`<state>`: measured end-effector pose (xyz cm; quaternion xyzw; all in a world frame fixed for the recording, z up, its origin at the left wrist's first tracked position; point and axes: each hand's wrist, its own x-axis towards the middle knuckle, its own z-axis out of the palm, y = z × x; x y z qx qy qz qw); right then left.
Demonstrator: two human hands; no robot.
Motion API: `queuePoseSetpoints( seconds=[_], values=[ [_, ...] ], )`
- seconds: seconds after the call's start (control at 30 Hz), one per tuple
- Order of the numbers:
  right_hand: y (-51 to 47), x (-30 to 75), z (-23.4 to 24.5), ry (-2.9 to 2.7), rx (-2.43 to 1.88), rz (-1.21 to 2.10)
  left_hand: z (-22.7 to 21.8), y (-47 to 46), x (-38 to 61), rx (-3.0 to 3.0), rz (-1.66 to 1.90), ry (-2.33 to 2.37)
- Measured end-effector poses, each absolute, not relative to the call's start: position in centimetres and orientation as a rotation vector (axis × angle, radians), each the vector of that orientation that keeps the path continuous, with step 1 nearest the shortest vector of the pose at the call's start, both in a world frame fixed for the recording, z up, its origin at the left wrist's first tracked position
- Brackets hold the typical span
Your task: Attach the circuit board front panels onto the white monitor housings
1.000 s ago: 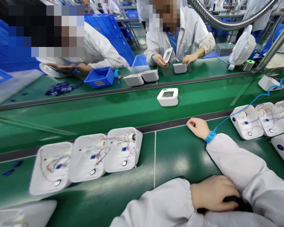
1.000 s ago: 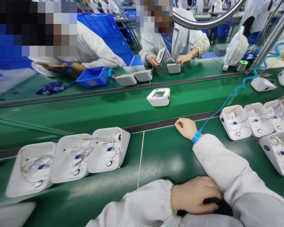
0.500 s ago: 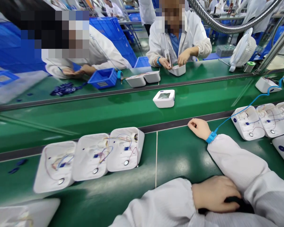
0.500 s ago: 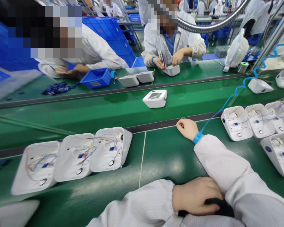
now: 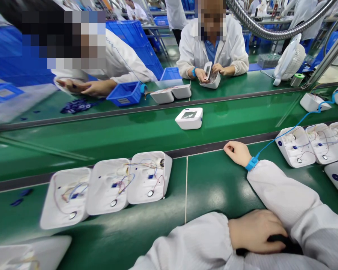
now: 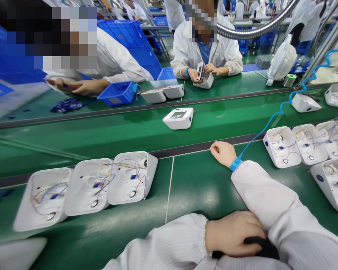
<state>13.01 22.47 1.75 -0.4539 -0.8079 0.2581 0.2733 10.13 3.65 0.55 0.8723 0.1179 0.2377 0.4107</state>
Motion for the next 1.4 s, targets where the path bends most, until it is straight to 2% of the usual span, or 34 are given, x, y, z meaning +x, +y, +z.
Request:
queuePoseSetpoints(
  seconds=[1.4],
  values=[
    [22.52,12.84,1.60,-2.169,-1.213,0.666,1.49,3.79,9.96,2.173,0.632,0.293]
  ],
)
